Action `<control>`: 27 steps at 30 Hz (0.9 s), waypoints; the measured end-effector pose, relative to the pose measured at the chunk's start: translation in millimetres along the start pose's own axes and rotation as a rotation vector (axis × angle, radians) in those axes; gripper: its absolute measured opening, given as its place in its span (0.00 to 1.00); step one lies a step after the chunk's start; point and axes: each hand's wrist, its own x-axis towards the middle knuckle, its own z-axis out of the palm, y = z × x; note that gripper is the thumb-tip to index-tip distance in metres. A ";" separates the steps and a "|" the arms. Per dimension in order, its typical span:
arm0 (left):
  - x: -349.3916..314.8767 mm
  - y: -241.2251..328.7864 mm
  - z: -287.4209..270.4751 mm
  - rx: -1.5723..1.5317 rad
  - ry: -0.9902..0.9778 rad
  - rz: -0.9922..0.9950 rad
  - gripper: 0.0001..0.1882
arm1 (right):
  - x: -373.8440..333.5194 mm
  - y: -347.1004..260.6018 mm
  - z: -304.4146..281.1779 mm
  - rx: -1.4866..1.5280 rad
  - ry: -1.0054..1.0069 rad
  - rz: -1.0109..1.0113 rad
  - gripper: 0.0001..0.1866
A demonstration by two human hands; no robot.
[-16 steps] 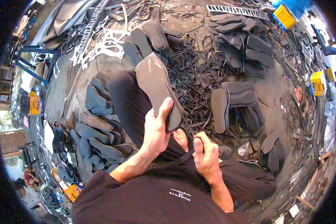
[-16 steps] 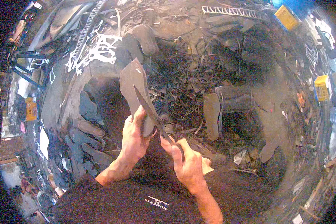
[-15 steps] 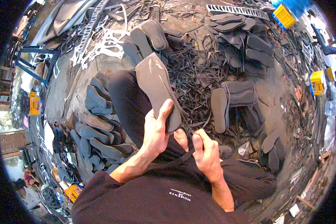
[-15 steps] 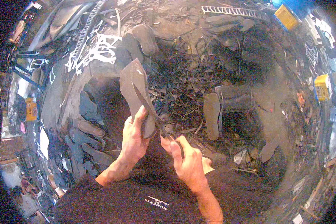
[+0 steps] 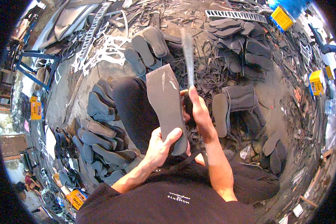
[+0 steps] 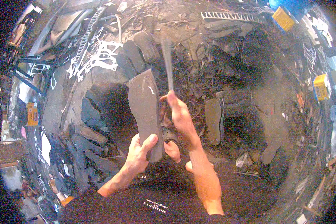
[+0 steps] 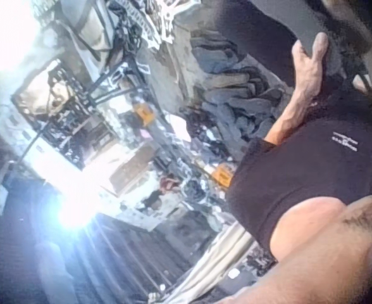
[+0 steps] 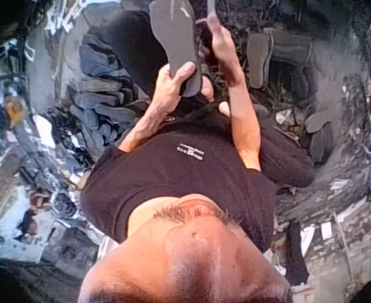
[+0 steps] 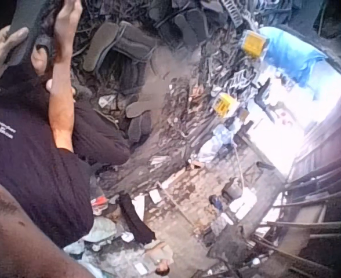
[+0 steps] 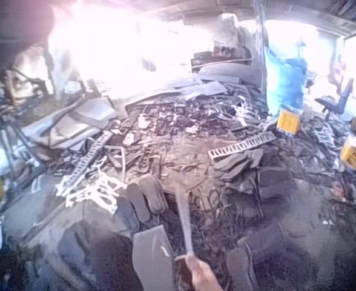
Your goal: The person sits on the floor and uses a knife to cut black rubber shoe insoles into thin strips. They hold each insole with one hand and slice it repeatedly with the other, discarding the strips onto a growing pile on the floor.
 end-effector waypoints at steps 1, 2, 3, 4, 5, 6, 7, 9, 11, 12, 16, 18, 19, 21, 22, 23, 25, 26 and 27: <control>7.8 -7.4 -5.3 0.101 -0.006 0.066 0.16 | -16.8 -1.5 0.1 0.009 -0.004 -0.062 0.30; 15.3 -21.3 -15.4 0.199 0.004 0.127 0.17 | -31.4 -4.5 7.2 -0.103 0.051 -0.091 0.26; 20.0 -33.1 -21.7 0.297 0.011 0.187 0.18 | -43.7 -9.6 13.9 -0.219 0.109 -0.120 0.24; 28.4 -27.4 -18.0 0.291 0.135 0.280 0.20 | -56.9 -7.9 15.3 -0.288 0.135 -0.137 0.23; 38.3 -11.6 -13.7 0.101 0.170 0.237 0.21 | -70.4 -8.1 14.4 -0.358 0.132 -0.106 0.22; 47.5 3.5 -10.8 -0.089 0.213 0.198 0.21 | -83.4 -1.5 14.2 -0.400 0.124 -0.126 0.21; 56.8 10.7 -7.8 -0.022 0.262 0.166 0.21 | -94.9 0.9 11.7 -0.354 0.101 -0.021 0.21; 69.5 21.2 -1.7 0.107 0.361 0.102 0.21 | -118.5 -1.8 14.0 -0.424 0.118 -0.050 0.23; 75.9 32.3 10.0 0.103 0.346 0.088 0.22 | -136.3 21.0 7.8 -0.497 0.267 -0.173 0.29; 77.8 37.9 14.8 0.104 0.337 0.082 0.22 | -144.4 32.8 -1.3 -0.589 0.334 -0.162 0.29; 71.1 48.3 29.5 0.117 0.273 0.012 0.22 | -162.7 45.6 -1.6 -0.785 0.440 -0.259 0.25; 62.1 44.1 34.9 0.130 0.193 -0.012 0.23 | -149.5 41.5 0.2 -0.759 0.508 -0.310 0.26; 57.8 41.0 35.9 0.143 0.160 -0.004 0.24 | -136.0 34.2 0.7 -0.833 0.538 -0.423 0.27; 50.4 36.9 39.4 0.214 0.048 0.040 0.25 | -119.3 8.7 -5.1 -0.749 0.511 -0.332 0.25; 50.7 34.1 34.8 0.255 -0.078 -0.008 0.24 | -114.5 -5.5 -9.4 -0.708 0.498 -0.286 0.24; 52.6 36.3 30.5 0.326 -0.231 -0.039 0.24 | -110.5 -18.1 -15.6 -0.653 0.475 -0.234 0.26; 52.0 42.9 24.7 0.371 -0.409 -0.054 0.24 | -106.5 -37.9 -19.8 -0.464 0.393 -0.146 0.31; 56.5 44.0 16.3 0.437 -0.312 -0.032 0.24 | -112.9 -41.0 -25.9 -0.502 0.363 -0.154 0.31; 61.3 48.5 10.2 0.393 -0.303 0.013 0.24 | -125.7 -40.8 -26.4 -0.554 0.338 -0.155 0.32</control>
